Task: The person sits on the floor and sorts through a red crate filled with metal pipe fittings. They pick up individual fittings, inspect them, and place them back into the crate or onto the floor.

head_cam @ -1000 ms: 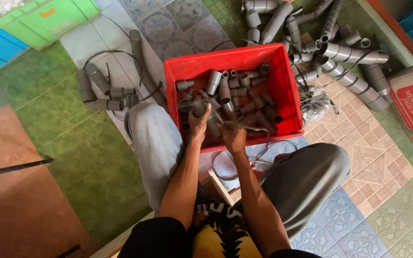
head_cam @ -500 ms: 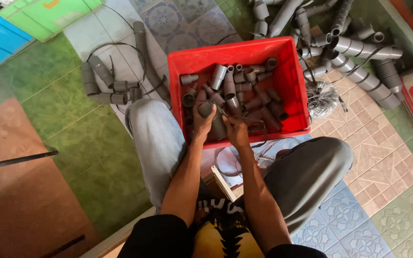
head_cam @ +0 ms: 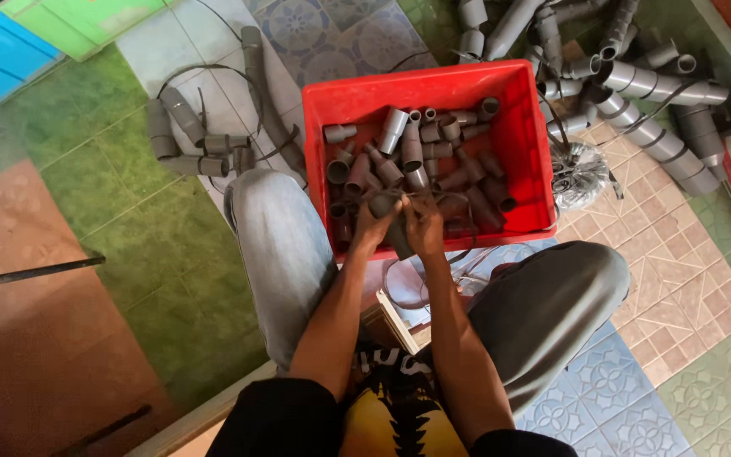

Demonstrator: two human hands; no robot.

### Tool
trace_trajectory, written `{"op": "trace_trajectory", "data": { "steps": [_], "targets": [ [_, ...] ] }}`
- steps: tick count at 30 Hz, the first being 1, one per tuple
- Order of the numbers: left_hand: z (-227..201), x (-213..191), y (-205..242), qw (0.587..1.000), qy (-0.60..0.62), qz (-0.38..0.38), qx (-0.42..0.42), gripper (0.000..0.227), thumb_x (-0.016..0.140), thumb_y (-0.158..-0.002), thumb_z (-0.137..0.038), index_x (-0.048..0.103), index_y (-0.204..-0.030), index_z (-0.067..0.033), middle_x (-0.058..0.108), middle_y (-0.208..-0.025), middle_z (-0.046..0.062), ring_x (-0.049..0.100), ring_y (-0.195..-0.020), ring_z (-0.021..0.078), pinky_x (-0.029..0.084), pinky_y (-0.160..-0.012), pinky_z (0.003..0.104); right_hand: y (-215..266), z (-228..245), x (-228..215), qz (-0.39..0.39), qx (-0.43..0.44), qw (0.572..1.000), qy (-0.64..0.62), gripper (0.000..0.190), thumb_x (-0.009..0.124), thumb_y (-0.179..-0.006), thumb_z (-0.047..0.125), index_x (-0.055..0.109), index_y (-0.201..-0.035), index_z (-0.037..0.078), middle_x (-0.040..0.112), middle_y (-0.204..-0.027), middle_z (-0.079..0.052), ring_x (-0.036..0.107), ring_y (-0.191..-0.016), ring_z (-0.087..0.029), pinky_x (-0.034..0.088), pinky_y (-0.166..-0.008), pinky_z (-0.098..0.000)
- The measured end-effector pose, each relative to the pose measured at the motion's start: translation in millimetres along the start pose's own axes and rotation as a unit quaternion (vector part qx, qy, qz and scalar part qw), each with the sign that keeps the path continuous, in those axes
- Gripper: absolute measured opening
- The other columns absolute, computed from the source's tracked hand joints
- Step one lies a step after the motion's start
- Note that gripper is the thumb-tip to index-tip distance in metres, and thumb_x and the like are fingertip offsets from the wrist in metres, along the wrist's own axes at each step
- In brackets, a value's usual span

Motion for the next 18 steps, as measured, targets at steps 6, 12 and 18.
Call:
{"op": "trace_trajectory", "data": {
  "steps": [6, 12, 18],
  "targets": [
    [6, -12, -4, 0.991, 0.002, 0.033, -0.13, 0.078, 0.048, -0.095, -0.071, 0.051, -0.141, -0.0084, 0.039, -0.151, 0.025, 0.035, -0.142, 0.0407, 0.032, -0.113, 0.051, 1, 3, 5, 0.03, -0.004, 0.999, 0.024, 0.017, 0.064, -0.1, 0.012, 0.076, -0.093, 0.001, 0.064, -0.086, -0.02, 0.065, -0.084, -0.035, 0.051, -0.085, -0.0447],
    [3, -14, 4, 0.975, 0.075, 0.04, -0.205, 0.083, 0.036, -0.103, -0.062, 0.02, -0.156, -0.0003, 0.014, -0.16, 0.03, 0.013, -0.148, 0.0487, 0.016, -0.121, 0.061, -1, 17, 16, 0.047, -0.015, 0.999, -0.005, 0.016, 0.064, -0.1, 0.011, 0.075, -0.102, 0.0, 0.067, -0.09, -0.02, 0.067, -0.092, -0.034, 0.052, -0.085, -0.044],
    [-14, -4, 9, 0.981, 0.057, 0.092, -0.16, 0.069, 0.032, -0.109, -0.046, 0.018, -0.155, 0.0028, 0.006, -0.16, 0.032, 0.008, -0.147, 0.0517, 0.012, -0.122, 0.062, 10, 6, 23, 0.188, 0.163, 0.964, 0.092, 0.068, 0.077, -0.086, 0.045, 0.053, -0.137, 0.007, 0.061, -0.111, -0.026, 0.06, -0.11, -0.047, 0.045, -0.095, -0.0565]
  ]
}}
Point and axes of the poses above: each hand's wrist, its own y-axis away from the middle knuckle, its own x-axis out of the palm, z = x × y, the point moved 8 cm from there along -y, towards the middle knuckle
